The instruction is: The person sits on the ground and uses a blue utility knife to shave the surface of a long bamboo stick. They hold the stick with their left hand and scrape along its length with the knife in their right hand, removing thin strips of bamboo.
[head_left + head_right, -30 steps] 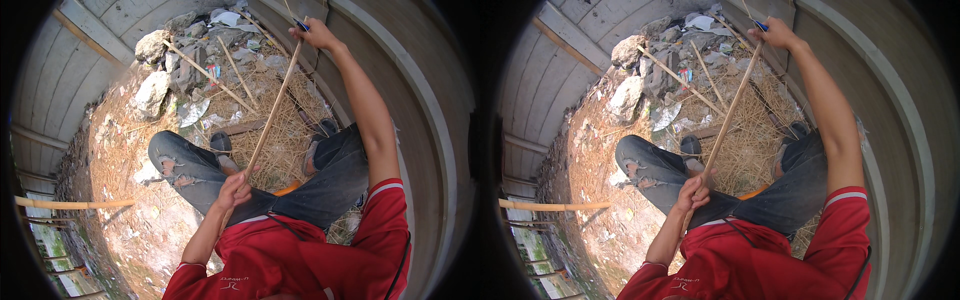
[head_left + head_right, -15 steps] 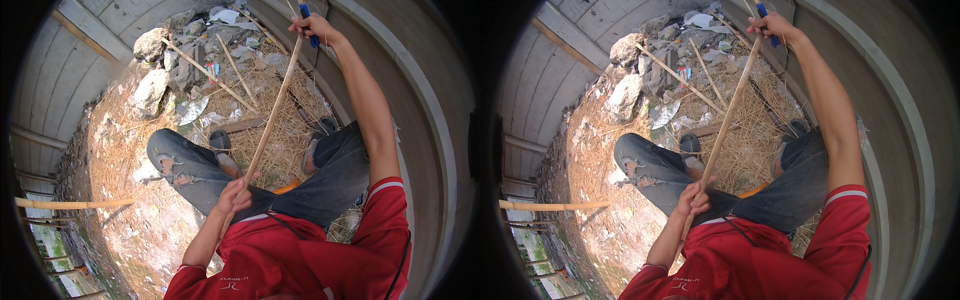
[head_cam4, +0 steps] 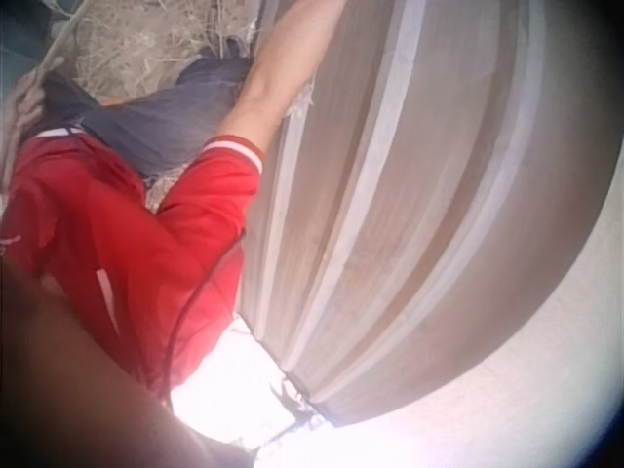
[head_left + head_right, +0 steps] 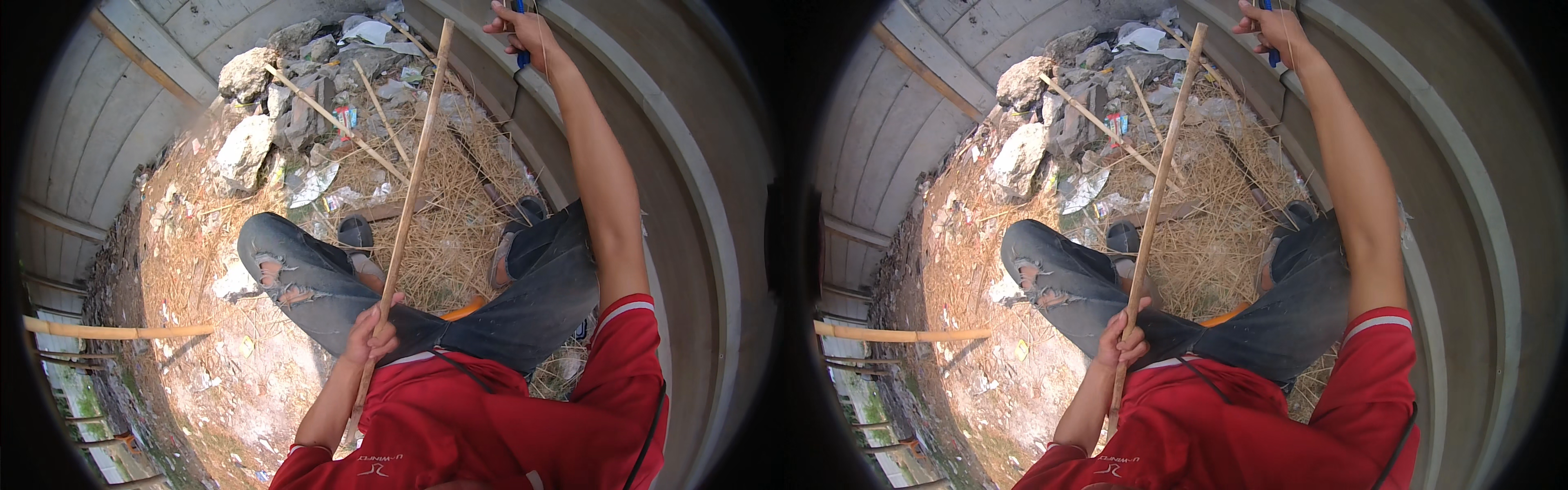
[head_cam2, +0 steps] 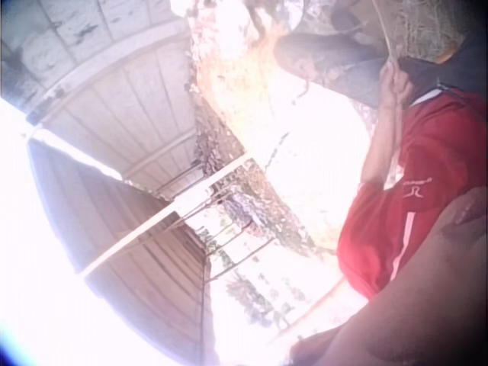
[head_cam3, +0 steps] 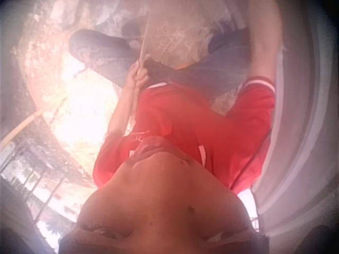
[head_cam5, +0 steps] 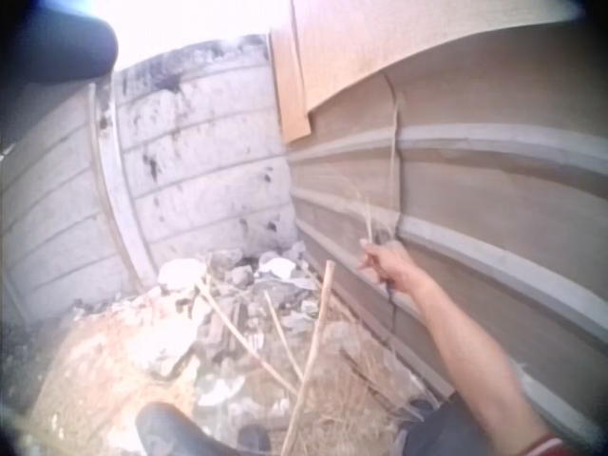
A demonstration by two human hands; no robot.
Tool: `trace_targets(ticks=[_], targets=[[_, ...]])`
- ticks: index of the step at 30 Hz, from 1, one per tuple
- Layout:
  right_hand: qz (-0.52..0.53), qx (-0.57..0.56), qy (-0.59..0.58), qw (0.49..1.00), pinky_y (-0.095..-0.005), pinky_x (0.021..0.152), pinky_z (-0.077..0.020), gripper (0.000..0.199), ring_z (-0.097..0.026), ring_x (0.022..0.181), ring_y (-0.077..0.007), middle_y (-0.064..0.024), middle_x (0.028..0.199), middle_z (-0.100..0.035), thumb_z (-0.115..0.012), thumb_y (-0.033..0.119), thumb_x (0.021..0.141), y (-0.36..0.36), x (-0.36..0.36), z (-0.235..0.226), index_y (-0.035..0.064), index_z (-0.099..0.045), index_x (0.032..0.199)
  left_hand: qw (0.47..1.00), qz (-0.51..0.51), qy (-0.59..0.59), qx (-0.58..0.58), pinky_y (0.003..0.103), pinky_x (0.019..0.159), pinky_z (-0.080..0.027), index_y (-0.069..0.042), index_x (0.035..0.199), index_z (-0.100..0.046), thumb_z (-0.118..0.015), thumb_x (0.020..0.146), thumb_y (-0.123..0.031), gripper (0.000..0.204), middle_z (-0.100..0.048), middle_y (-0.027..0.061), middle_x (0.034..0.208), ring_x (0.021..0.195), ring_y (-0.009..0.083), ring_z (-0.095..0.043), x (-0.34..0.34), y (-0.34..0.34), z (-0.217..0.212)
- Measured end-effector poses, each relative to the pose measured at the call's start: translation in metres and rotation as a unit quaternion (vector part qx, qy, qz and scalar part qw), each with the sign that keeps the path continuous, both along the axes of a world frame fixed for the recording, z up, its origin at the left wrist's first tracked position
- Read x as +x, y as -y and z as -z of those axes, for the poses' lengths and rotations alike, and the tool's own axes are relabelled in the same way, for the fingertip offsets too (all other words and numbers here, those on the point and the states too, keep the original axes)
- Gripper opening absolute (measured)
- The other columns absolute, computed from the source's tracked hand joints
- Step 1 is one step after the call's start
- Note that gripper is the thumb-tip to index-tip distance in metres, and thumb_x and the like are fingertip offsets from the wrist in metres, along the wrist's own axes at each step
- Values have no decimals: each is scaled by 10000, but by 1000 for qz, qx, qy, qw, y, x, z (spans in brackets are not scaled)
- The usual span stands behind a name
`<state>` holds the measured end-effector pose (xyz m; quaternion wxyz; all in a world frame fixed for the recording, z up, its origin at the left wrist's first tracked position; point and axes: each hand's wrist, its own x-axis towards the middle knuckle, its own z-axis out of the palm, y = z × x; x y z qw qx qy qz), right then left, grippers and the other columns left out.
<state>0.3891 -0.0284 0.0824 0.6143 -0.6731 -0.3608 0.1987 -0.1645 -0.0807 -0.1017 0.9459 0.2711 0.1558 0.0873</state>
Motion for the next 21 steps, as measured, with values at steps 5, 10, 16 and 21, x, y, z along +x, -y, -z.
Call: trace_targets(ticks=[5,10,16,21], targets=[[72,-198,129,969,-263,559,-510,771,-595,584,-111,-160,913,-715,-614,688,843,-6,-32,20,-68,-641,997,981,-35,-40,186,215,380,-230,-5,1479,-348,-379,1067,-368,550,-279,-51,501,374,55,-209,10,-17,-33],[-215,-39,-78,973,-263,504,-469,575,-495,491,-89,-141,811,-700,-637,528,918,-20,-107,22,-31,-596,1047,948,-13,-93,305,222,417,-298,4,1458,-393,-384,1068,-342,521,-386,-10,528,404,77,-313,20,-24,-54],[-111,81,-171,976,-280,473,-457,304,-512,498,-126,-221,801,-671,-578,258,986,-38,-120,22,-43,-555,956,520,-294,-158,786,265,689,-490,39,1317,-551,-548,988,-151,380,-629,106,845,733,141,-599,51,-11,-67],[-106,169,-286,937,-263,519,-466,303,-431,457,-79,-220,876,-652,-593,247,985,-54,-137,8,-41,-509,945,903,-109,-70,409,286,834,-513,28,1433,-408,-612,948,-70,535,-609,177,1209,1075,206,-621,70,32,-85]])
